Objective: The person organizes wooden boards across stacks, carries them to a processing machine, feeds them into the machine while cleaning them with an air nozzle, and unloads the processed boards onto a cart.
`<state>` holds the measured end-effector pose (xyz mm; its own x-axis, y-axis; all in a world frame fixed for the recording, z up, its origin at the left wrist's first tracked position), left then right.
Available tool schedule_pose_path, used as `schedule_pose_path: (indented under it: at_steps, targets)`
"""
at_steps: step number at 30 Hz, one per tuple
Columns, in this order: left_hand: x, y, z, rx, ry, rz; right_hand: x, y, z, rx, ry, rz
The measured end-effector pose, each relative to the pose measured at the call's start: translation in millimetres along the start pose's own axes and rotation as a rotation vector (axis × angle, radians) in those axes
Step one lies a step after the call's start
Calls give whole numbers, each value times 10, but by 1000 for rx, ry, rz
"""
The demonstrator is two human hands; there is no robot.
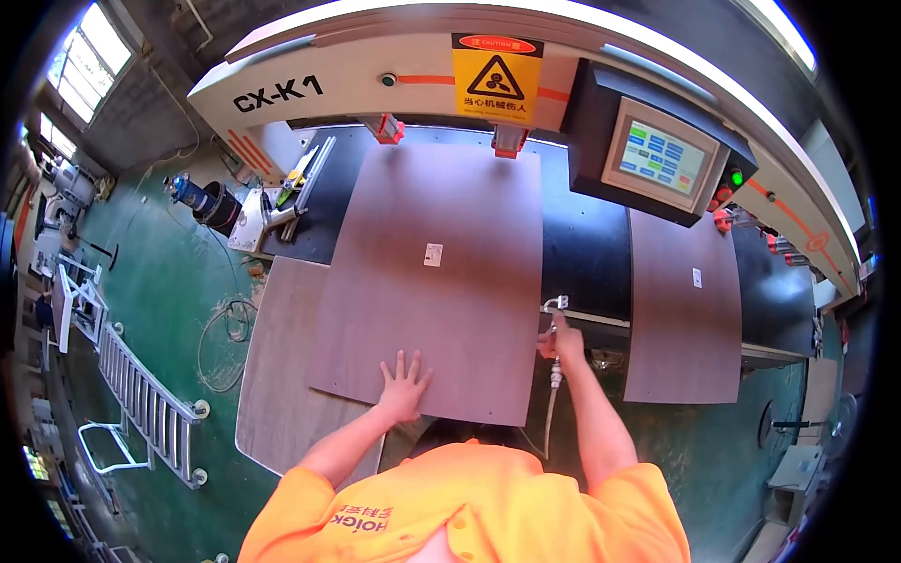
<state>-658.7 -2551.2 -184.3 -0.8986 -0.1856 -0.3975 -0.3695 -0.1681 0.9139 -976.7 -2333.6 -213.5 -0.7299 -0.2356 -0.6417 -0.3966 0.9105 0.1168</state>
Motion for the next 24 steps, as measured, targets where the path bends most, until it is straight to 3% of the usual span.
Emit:
schedule_pose_path:
  at_steps: [6, 13, 18, 24]
  targets:
    - [154, 6, -169, 11, -36, 30, -304, -85, -422, -352, -2, -88]
    - [500, 148, -332, 42, -58, 49, -395, -336, -456, -153, -59, -151]
    - [670, 201, -442, 32, -60, 61, -517, -636, -880, 156, -105, -239]
    - [704, 264, -527, 5, -55, 28, -571, -1427, -1548, 244, 16, -365]
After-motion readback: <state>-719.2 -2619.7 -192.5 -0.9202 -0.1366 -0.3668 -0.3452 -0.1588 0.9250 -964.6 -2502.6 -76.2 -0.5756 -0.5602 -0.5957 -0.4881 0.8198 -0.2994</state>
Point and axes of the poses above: each hand's wrist, its own x-axis towards the middle knuckle, its own y-axis out of the back of the hand, z = x × y, the point moved 1 cm from there along x, towards the middle knuckle, and after that the axes turned 4 degrees about z, right-handed, at the moved point
